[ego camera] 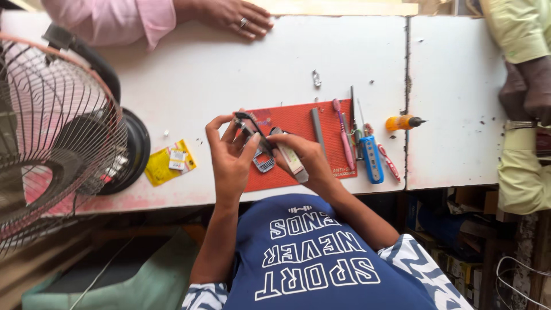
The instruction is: The person retrieves a battery from a shelf, then works at a bench to open a feature phone, remove its battery, and pry off the back cover using a metal tool. The person handles the phone, battery, and tools throughout the process.
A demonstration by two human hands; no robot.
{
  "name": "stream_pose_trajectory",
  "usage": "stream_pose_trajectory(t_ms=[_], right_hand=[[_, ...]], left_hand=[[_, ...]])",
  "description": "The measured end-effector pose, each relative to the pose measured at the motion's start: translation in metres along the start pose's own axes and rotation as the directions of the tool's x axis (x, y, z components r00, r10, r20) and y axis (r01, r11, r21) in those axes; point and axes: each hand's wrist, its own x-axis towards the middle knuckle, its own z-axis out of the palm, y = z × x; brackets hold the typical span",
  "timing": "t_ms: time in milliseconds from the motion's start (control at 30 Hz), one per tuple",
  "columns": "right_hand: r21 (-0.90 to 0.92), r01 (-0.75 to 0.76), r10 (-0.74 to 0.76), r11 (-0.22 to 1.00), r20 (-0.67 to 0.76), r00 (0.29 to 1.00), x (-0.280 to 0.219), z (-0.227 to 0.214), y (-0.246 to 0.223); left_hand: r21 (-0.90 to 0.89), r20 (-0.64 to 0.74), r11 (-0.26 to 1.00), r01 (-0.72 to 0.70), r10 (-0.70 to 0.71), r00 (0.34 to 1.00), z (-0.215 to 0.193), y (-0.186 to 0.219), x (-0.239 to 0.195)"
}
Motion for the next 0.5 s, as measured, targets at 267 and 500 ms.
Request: stream_pose_trajectory(t_ms=[267, 500], right_hand=[[0.027, -0.015, 0.015, 1.0, 0.012, 1.0, 0.004, 0.0, -0.007], [0.384, -0.126, 0.106, 0.915, 0.074, 0.992, 0.006, 0.003, -0.002]], left_hand=[[-0.144, -0.008, 0.988, 0.063, -0.065, 0.998, -0.003, -0.004, 0.004], [-0.308, 0.049, 0.951, 0.019, -0.004, 0.999, -0.003, -0.014, 0.002]])
